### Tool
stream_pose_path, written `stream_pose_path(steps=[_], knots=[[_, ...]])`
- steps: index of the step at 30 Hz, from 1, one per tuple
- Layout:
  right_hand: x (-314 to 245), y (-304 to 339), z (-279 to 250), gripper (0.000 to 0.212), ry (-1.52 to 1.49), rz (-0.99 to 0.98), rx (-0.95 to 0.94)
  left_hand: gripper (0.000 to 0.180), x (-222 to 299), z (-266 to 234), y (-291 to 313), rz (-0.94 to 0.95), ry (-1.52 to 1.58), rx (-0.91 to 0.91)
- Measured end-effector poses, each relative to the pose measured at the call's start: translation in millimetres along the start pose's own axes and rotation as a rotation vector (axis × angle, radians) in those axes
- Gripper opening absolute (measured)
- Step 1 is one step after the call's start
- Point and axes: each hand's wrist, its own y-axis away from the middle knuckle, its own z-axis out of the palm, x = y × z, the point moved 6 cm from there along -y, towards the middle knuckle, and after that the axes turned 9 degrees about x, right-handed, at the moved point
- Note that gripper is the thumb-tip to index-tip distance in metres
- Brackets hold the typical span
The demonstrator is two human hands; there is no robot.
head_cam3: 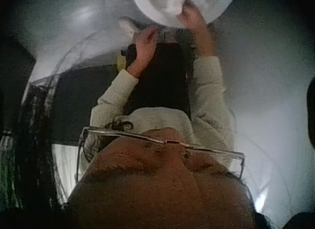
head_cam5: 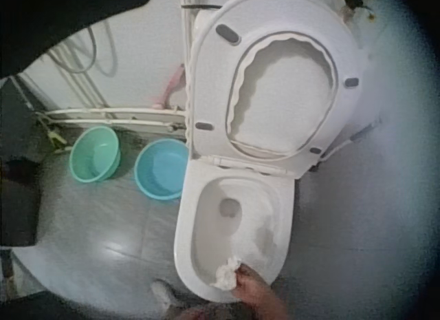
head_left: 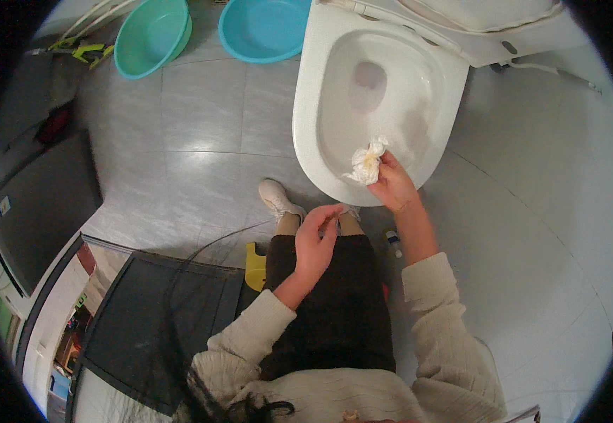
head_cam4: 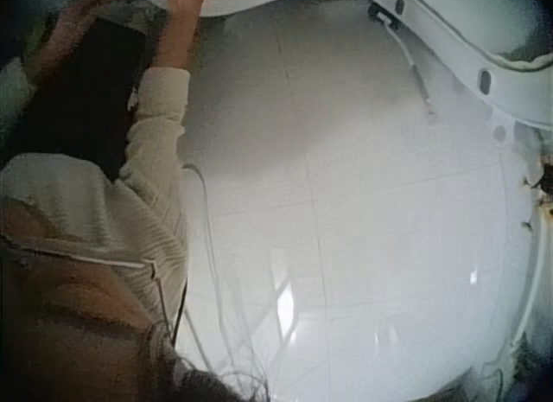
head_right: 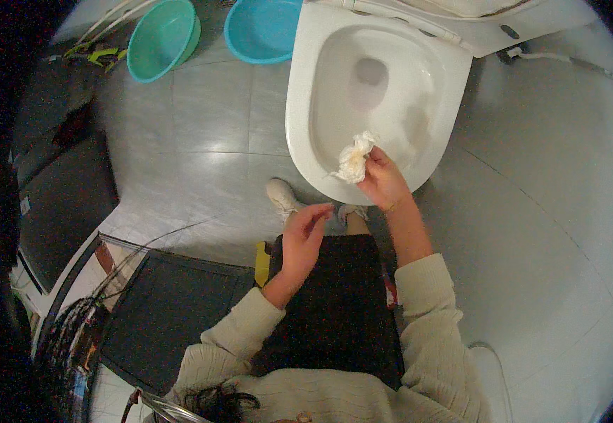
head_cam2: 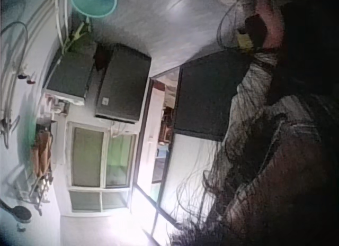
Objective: The person wipes the toilet seat and rim with a tissue, then moves to wipe the bathroom wall and a frosted glass door. The person uses tissues to clean multiple surfaces in sequence.
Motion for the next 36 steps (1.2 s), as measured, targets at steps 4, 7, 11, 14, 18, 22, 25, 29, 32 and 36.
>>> stream_pose_path(steps=[4, 7, 11, 14, 18, 22, 25, 29, 32, 36], knots=[[26.8, 18.7, 15.8, 0.036, -0.017, 0.049, -0.011, 0.018, -6.9, 16.2, -18.1, -0.287, 0.514, 0.0], [39.9, 29.7, 17.0, 0.03, 0.118, 0.017, 0.122, 0.014, -6.6, 6.3, -22.2, -0.213, 0.473, 0.094], [47.3, 47.7, 26.2, 0.025, 0.685, -0.248, 0.208, 0.01, -15.7, -11.7, -17.2, -0.231, 0.388, 0.159], [54.0, 70.6, 42.8, 0.029, 0.998, -0.482, 0.077, 0.01, -25.1, -24.2, -11.3, -0.261, 0.294, 0.158], [72.5, 92.3, 43.9, 0.032, 0.93, -0.342, 0.0, 0.013, -43.5, -38.0, 1.8, -0.335, 0.238, 0.173], [77.9, 99.7, 38.2, 0.032, 0.975, -0.26, 0.014, 0.013, -57.1, -41.4, 10.7, -0.36, 0.16, 0.139], [77.2, 98.1, 35.2, 0.03, 1.075, -0.294, 0.033, 0.015, -61.6, -38.5, 14.9, -0.409, 0.225, 0.105], [72.7, 91.6, 31.9, 0.023, 1.086, -0.287, 0.064, 0.019, -56.2, -34.4, 12.5, -0.379, 0.189, 0.074], [47.6, 75.7, 24.3, 0.018, 1.244, -0.227, 0.131, 0.021, -54.2, -27.9, 9.5, -0.404, 0.209, 0.054], [-47.7, 29.9, 28.0, 0.012, 1.601, -0.648, 0.082, 0.021, -51.3, -16.4, 10.4, -0.406, 0.222, 0.037]])
